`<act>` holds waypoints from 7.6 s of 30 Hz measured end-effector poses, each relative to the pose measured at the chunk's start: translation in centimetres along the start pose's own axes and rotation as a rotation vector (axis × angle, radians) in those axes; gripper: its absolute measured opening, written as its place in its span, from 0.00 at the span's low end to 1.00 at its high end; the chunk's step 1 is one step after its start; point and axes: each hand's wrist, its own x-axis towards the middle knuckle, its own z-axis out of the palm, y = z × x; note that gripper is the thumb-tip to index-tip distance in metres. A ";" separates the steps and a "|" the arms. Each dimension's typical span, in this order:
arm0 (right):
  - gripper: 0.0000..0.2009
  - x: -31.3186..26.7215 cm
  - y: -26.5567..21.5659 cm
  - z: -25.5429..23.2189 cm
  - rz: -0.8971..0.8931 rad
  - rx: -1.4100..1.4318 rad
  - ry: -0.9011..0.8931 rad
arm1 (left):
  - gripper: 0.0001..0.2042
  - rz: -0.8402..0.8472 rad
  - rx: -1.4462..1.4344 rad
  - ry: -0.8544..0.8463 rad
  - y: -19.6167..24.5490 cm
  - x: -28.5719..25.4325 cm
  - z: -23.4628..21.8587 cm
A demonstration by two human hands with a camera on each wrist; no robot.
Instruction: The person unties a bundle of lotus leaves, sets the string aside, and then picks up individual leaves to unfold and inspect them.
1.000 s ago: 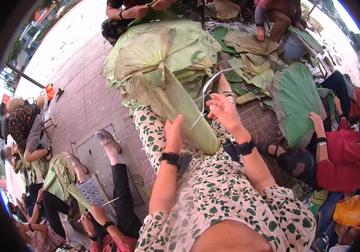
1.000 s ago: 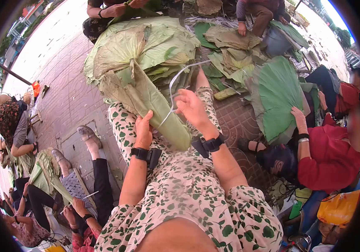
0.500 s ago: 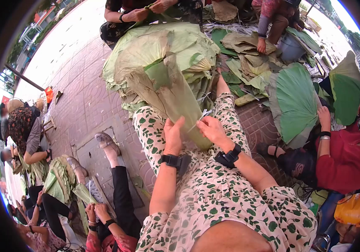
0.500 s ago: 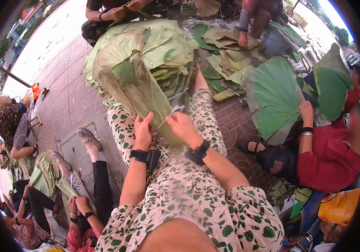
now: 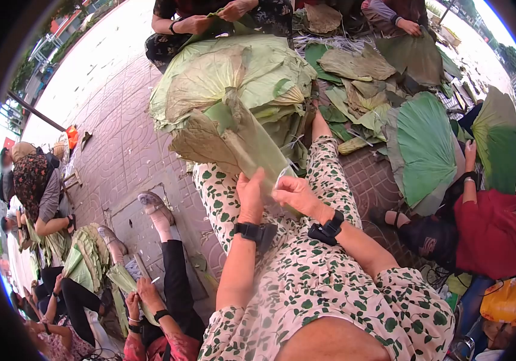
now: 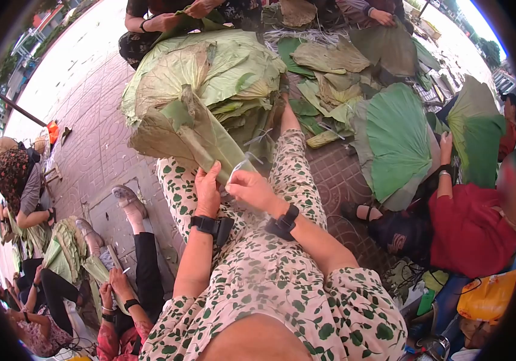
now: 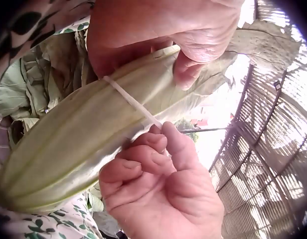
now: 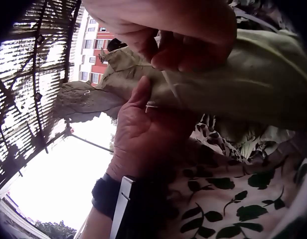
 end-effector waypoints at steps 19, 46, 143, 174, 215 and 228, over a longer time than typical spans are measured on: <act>0.06 -4.2 0.9 -22.1 -0.190 -0.387 0.939 | 0.13 0.006 -0.096 0.039 -0.5 0.3 -0.8; 0.28 -0.8 -0.8 -5.5 0.049 -0.433 -0.050 | 0.17 -0.177 -0.513 -0.275 1.7 -0.9 -0.1; 0.16 -2.1 0.2 -6.1 -0.339 0.242 0.469 | 0.34 0.142 0.080 -0.109 0.7 -1.3 0.5; 0.15 -1.7 -2.9 -0.2 -0.190 -0.031 0.119 | 0.33 0.613 1.226 0.193 5.5 -7.7 -1.4; 0.16 -1.2 1.2 -3.6 0.078 0.047 0.096 | 0.22 0.703 1.530 -0.062 5.8 -6.9 -2.0; 0.17 -1.9 1.1 -7.3 0.243 -0.562 -0.074 | 0.20 0.774 1.477 -0.037 5.4 -6.6 -2.8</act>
